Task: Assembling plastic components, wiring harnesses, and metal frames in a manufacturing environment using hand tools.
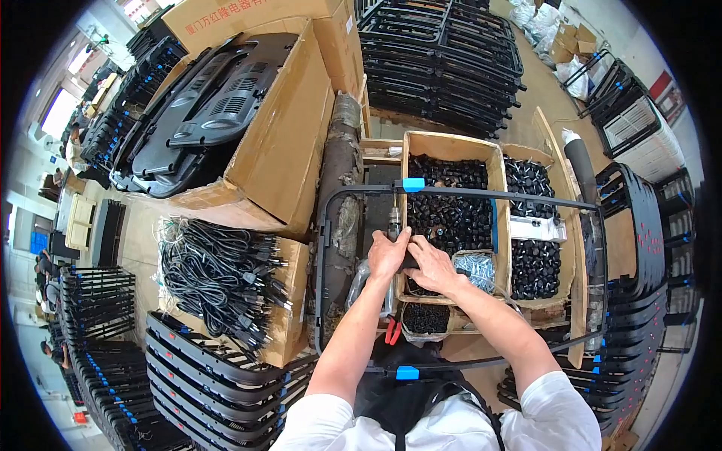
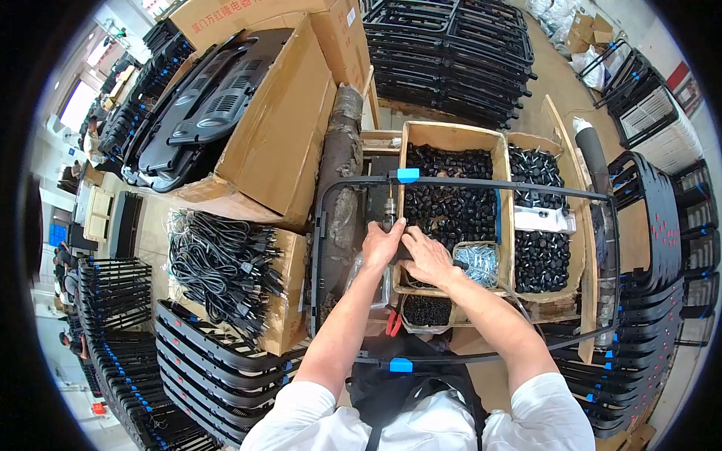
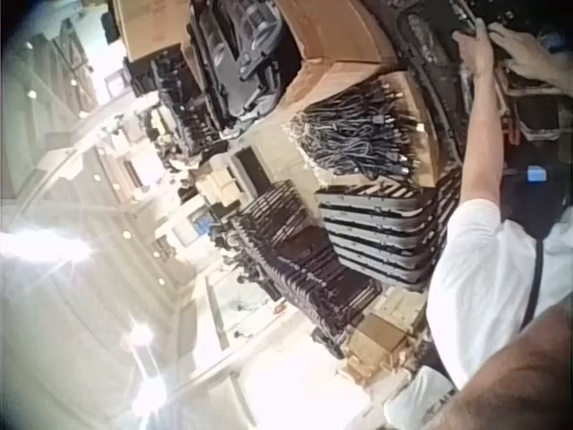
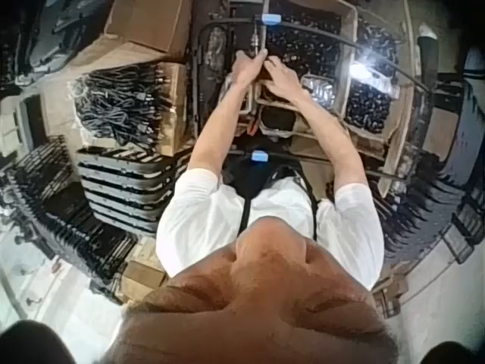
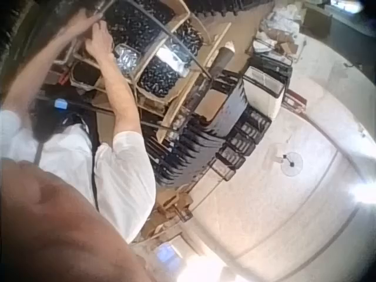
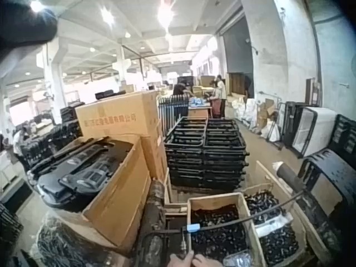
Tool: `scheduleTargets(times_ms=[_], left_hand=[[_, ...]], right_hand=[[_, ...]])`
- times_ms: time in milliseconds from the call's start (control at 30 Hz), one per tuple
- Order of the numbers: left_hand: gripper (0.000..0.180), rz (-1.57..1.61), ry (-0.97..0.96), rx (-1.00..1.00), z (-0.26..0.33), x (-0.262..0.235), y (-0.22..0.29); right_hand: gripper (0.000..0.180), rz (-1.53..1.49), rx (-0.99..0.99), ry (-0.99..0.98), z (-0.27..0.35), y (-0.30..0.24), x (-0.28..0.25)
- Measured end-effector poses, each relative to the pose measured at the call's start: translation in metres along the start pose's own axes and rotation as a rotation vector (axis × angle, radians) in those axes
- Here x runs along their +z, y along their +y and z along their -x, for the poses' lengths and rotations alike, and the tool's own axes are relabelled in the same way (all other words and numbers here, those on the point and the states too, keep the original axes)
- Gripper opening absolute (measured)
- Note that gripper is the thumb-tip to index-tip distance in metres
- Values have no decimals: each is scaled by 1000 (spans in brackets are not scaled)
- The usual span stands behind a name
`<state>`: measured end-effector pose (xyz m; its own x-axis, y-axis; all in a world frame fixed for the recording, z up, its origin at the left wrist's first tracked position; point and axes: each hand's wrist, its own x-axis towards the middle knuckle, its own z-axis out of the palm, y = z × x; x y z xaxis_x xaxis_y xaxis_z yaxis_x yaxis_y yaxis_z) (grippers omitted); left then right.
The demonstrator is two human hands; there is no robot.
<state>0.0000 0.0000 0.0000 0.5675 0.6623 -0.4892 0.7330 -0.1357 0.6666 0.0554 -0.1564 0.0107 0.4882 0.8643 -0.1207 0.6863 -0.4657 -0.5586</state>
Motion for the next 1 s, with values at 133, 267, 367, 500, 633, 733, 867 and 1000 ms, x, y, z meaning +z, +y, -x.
scheduleTargets(times_ms=[133, 267, 367, 500, 633, 733, 867, 1000], left_hand=[[90, -21, 17, 38, 5, -4, -2], [85, -49, 52, 91, 8, -7, -4], [81, -126, 151, 170, 7, -1, -12], [75, -135, 155, 206, 16, 6, -17], [64, -162, 184, 332, 27, 15, 1], [64, -206, 119, 321, 25, 18, 11], [63, -220, 106, 328, 25, 22, 12], [63, -236, 89, 338, 23, 22, 11]], right_hand=[[62, -2, 2, 18, 4, -7, 0], [55, 30, -42, 79, 9, -12, 0], [56, 40, -60, 71, 11, -12, -2], [57, 64, -58, 107, 25, -15, -8], [69, 68, 78, 103, 34, -3, -15], [71, 65, 90, 94, 33, 6, -22], [71, 68, 80, 98, 35, 12, -23], [70, 43, 77, 106, 37, 14, -22]])
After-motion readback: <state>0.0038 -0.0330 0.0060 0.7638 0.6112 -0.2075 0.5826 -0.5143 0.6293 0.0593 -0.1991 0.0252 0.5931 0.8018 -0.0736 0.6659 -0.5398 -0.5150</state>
